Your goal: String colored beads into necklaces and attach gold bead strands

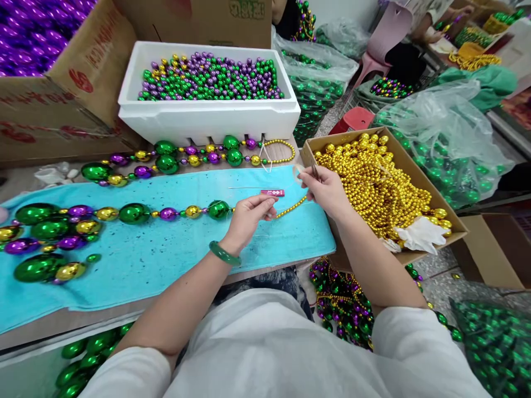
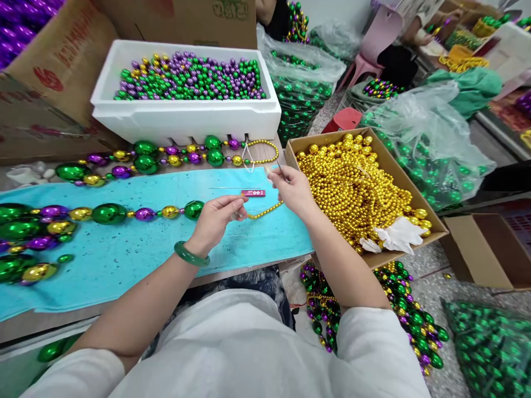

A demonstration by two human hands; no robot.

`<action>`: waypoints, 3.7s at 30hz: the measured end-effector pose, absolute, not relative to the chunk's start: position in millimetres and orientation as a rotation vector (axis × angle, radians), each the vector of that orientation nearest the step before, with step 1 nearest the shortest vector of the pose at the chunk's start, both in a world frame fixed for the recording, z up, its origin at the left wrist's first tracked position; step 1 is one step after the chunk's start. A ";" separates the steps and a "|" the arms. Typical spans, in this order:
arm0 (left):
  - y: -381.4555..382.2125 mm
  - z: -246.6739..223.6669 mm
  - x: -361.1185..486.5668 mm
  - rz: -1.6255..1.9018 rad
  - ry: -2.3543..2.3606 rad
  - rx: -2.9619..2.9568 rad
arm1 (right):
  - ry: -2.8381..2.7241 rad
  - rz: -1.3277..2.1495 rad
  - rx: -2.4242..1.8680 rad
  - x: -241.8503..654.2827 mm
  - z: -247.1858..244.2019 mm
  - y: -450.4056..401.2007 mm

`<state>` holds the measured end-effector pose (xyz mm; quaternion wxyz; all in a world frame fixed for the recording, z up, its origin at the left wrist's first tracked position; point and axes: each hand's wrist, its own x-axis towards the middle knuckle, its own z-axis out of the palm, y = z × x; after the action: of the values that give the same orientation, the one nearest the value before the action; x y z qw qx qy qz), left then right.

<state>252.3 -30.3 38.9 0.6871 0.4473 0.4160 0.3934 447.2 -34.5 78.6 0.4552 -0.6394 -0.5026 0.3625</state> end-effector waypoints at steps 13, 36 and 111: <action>-41.7 39.2 253.9 0.804 0.999 1.256 | -1.339 1.336 -1.478 432.0 54.2 -88.7; -30.7 8.6 232.7 0.931 1.216 1.286 | -2.156 0.206 -2.159 425.2 10.5 -80.6; -62.1 -25.8 217.7 0.063 1.005 2.757 | -0.887 1.133 -1.302 408.2 2.7 -95.1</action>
<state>217.7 -62.1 -25.8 0.1029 0.9343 0.3406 0.0214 408.2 -95.1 2.7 0.5651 -0.5536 -0.3771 0.4817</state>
